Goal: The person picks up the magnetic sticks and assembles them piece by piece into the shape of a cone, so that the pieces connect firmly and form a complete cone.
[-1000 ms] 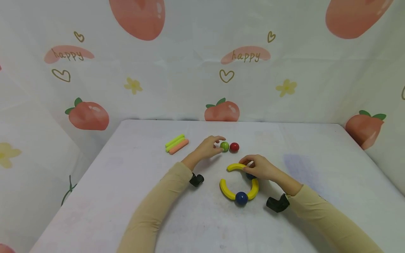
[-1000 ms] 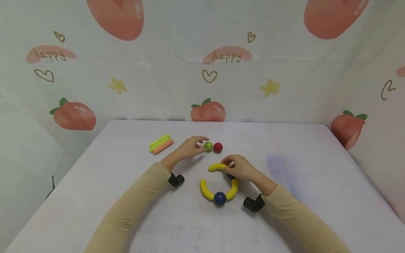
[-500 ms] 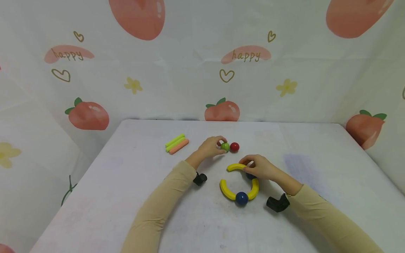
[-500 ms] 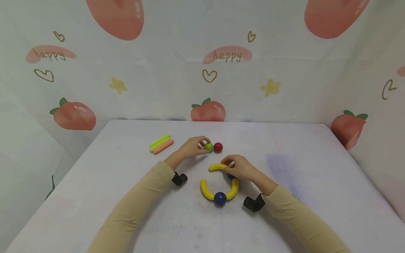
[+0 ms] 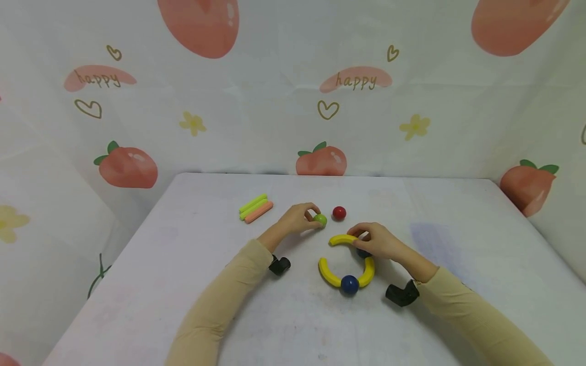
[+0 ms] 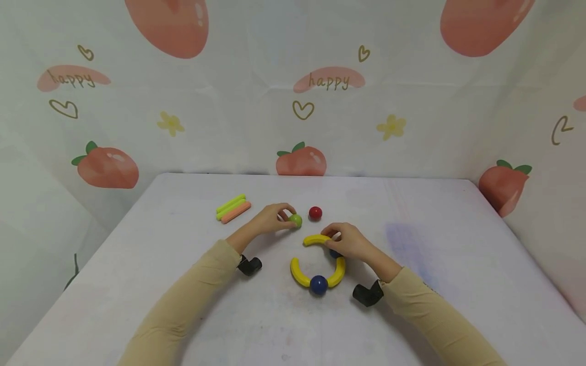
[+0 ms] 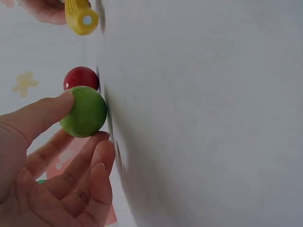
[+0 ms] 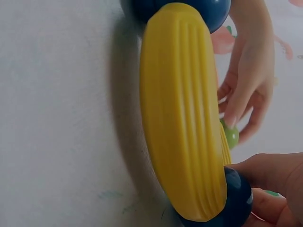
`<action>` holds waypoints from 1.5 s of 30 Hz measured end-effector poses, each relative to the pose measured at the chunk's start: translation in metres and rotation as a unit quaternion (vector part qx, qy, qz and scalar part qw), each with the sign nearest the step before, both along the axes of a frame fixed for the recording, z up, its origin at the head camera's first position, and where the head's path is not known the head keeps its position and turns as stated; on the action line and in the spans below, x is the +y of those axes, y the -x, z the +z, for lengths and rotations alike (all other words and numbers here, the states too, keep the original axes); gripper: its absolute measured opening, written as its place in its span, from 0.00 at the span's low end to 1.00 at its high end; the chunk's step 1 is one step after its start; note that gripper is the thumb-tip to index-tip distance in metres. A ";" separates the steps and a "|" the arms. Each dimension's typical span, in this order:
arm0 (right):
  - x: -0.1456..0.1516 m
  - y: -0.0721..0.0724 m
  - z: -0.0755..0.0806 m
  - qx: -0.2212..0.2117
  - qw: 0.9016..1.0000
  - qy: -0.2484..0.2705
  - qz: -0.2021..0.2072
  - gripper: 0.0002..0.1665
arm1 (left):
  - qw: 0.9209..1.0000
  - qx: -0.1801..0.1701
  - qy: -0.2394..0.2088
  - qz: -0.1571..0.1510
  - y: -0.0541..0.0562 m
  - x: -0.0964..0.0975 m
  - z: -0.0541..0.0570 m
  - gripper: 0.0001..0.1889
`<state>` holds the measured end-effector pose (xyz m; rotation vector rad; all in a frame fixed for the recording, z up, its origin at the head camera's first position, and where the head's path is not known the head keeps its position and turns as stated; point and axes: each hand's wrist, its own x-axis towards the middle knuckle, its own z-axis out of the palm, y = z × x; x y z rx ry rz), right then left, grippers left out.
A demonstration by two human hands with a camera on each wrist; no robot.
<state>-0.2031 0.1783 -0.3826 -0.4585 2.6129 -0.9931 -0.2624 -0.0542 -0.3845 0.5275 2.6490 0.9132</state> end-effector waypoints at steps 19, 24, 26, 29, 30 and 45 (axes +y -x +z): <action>0.004 0.002 0.001 0.007 1.000 0.011 -0.015 0.16 | 0.994 -0.085 -0.048 -0.039 -0.038 -0.010 0.003 0.18; 0.003 0.000 0.002 0.007 1.000 0.017 -0.015 0.16 | 0.994 -0.087 -0.045 -0.044 -0.043 -0.009 0.006 0.18; 0.003 0.000 0.003 0.007 1.000 0.016 -0.015 0.16 | 0.994 -0.089 -0.040 -0.045 -0.044 -0.008 0.006 0.18; 0.003 0.000 0.004 0.007 1.000 0.015 -0.017 0.16 | 0.994 -0.095 -0.033 -0.049 -0.045 -0.006 0.007 0.19; 0.003 0.000 0.004 0.006 1.000 0.015 -0.017 0.16 | 0.994 -0.096 -0.030 -0.050 -0.045 -0.006 0.007 0.19; 0.002 0.000 0.004 0.007 1.000 0.015 -0.016 0.16 | 0.993 -0.104 -0.017 -0.061 -0.047 -0.004 0.006 0.18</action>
